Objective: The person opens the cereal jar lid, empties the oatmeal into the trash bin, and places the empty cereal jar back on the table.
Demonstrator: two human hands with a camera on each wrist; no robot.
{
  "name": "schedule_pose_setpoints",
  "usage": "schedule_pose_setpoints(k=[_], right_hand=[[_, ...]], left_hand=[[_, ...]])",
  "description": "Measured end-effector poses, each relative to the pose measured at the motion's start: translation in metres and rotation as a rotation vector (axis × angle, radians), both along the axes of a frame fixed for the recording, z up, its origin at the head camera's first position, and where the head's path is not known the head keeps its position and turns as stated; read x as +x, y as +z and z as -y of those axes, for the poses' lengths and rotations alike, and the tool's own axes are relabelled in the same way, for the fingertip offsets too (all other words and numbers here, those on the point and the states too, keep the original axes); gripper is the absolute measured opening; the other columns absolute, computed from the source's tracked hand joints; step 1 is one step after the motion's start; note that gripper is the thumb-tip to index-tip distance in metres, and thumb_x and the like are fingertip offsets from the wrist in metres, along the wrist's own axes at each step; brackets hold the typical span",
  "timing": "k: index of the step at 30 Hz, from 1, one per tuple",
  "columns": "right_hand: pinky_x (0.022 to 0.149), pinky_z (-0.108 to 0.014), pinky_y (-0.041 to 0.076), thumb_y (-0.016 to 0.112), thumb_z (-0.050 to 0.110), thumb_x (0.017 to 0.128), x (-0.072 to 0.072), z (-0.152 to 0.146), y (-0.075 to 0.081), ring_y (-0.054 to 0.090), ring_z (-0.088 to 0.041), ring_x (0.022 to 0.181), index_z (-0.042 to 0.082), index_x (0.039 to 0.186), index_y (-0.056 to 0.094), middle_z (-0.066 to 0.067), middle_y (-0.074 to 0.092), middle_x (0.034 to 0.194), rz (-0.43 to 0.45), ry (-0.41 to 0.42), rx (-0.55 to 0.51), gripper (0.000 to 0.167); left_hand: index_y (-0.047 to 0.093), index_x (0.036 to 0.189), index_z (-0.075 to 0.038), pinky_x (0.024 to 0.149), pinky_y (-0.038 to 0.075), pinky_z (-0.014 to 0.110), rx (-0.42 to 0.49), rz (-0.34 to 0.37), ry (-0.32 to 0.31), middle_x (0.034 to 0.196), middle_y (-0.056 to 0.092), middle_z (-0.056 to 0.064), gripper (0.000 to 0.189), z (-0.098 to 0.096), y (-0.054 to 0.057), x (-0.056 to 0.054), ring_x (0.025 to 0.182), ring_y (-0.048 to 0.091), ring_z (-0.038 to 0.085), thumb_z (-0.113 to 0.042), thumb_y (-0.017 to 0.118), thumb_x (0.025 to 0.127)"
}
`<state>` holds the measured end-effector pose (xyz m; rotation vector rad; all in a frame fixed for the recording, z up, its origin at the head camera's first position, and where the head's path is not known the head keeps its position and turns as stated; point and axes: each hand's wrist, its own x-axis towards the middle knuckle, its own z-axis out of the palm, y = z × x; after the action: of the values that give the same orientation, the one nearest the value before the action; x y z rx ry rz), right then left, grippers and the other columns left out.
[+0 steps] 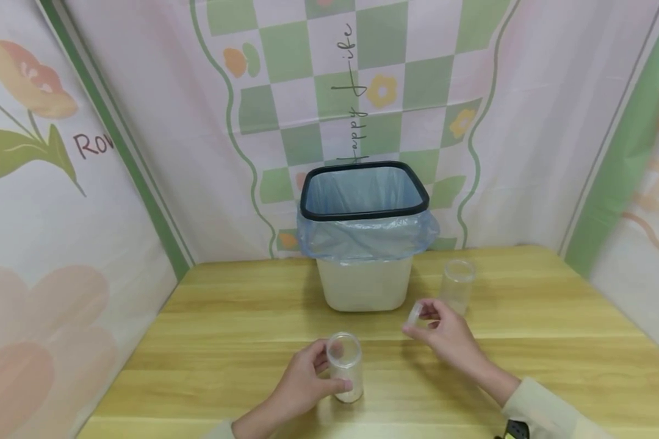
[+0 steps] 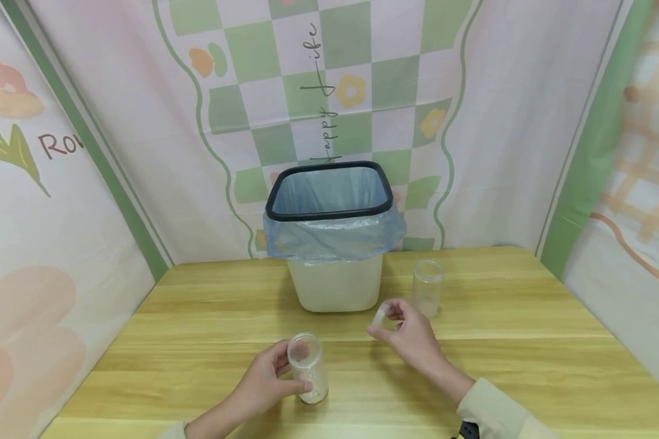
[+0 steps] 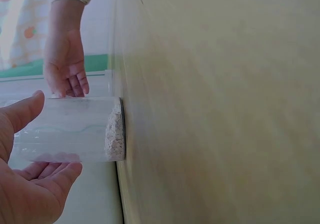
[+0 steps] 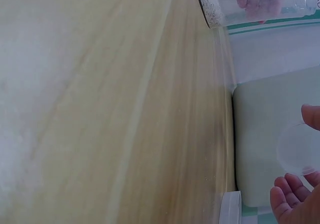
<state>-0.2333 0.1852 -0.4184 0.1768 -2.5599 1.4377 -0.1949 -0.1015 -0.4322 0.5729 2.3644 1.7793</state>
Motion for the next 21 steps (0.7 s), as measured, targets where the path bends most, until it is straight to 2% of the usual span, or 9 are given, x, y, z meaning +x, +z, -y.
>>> schedule_pose_setpoints(k=[6,14,21], right_hand=[[0.082,-0.034,0.051,0.084,0.021,0.076,-0.004,0.002,-0.002,0.059,-0.031,0.100,-0.007,0.122,0.054,-0.012,0.062,0.106,0.002,0.015,0.016,0.061],[0.084,-0.046,0.052,0.084,0.017,0.074,-0.010,0.004,-0.005,0.060,-0.032,0.098,-0.008,0.123,0.055,-0.015,0.061,0.108,-0.001,0.036,0.068,0.062],[0.083,-0.046,0.052,0.085,0.017,0.075,-0.018,0.006,-0.013,0.060,-0.029,0.096,-0.007,0.120,0.058,-0.013,0.061,0.106,-0.040,0.068,0.174,0.058]], left_hand=[[0.058,0.125,-0.003,0.098,0.046,0.034,-0.003,0.002,-0.001,0.125,0.061,0.013,0.060,0.000,0.000,0.000,0.119,0.056,0.031,-0.016,0.085,0.073],[0.058,0.124,-0.004,0.098,0.046,0.032,-0.002,0.009,-0.005,0.124,0.062,0.011,0.059,0.001,0.000,0.000,0.119,0.057,0.029,-0.015,0.085,0.074],[0.057,0.126,-0.004,0.098,0.046,0.034,0.004,0.013,-0.007,0.125,0.061,0.012,0.059,0.000,0.003,0.002,0.120,0.056,0.030,-0.012,0.085,0.074]])
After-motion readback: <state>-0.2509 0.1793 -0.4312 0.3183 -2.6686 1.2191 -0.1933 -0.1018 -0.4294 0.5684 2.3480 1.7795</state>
